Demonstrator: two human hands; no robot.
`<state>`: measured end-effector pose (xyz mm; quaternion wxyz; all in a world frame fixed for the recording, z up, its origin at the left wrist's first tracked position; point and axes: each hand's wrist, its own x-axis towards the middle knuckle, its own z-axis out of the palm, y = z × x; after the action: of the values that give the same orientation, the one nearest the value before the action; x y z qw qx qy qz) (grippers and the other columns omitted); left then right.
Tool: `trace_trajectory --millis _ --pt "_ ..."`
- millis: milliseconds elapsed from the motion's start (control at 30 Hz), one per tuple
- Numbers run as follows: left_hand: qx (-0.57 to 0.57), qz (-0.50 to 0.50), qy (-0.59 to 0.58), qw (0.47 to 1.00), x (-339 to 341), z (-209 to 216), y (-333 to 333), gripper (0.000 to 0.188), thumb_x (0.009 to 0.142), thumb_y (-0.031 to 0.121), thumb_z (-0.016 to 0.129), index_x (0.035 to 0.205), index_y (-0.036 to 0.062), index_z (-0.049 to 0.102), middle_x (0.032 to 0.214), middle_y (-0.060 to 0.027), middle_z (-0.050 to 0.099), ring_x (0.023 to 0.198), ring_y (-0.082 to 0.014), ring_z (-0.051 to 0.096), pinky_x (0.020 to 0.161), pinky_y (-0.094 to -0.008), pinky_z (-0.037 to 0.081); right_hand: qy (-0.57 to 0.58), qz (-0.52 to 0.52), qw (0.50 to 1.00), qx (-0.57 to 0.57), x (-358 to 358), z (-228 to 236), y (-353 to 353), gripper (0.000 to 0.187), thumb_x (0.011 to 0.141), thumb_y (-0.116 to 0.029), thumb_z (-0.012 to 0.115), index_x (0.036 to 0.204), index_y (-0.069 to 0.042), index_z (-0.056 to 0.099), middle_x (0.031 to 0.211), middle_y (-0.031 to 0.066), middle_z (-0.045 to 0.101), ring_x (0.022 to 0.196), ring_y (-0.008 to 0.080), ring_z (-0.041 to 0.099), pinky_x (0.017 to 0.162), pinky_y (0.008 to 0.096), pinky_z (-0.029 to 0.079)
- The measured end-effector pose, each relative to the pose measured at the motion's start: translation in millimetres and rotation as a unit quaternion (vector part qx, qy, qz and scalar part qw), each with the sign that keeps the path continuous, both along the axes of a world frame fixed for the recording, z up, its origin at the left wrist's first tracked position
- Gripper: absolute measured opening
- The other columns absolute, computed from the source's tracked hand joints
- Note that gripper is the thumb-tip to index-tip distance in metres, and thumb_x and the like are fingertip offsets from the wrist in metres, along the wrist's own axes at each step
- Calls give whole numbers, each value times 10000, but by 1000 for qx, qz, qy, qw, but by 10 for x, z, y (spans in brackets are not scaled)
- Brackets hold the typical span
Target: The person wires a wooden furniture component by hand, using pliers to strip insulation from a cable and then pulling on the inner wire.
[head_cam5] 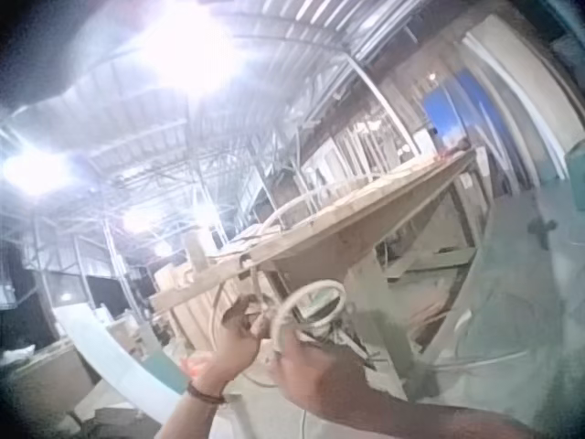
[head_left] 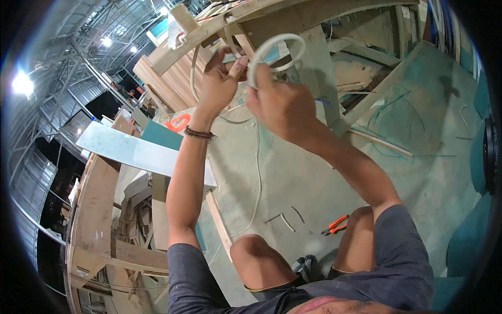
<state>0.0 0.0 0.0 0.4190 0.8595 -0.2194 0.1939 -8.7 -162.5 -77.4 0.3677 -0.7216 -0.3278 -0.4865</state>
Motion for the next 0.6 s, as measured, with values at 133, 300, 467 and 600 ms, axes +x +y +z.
trace_trajectory --millis 133,300,467,600 --pt "-167 -155 39 973 -112 120 11 363 1028 236 610 1294 15 500 1137 -175 705 1025 -228 693 930 -377 562 -1 -106 990 -89 125 158 67 420 876 -216 649 1235 -6 591 601 85 683 503 237 687 465 363 547" --pt "-117 -16 2 993 -33 99 -107 454 966 269 726 1249 -22 522 1073 -154 709 948 -188 709 866 -326 573 -43 -136 976 -165 298 33 27 338 860 -210 639 1140 -21 651 582 74 675 489 222 682 460 354 538" --pt "17 40 -97 994 -64 208 -300 623 949 393 742 1333 -26 486 957 -147 729 783 -191 727 696 -285 554 -108 -75 975 -177 395 -26 91 321 863 -208 634 1117 -14 653 600 88 680 514 230 691 461 360 540" --pt "153 117 -224 955 60 288 -157 542 937 428 738 1215 -16 597 810 -113 728 769 -182 729 624 -311 524 -132 3 976 -174 437 85 126 316 856 -243 657 1074 -15 658 599 107 672 523 252 689 462 376 536"
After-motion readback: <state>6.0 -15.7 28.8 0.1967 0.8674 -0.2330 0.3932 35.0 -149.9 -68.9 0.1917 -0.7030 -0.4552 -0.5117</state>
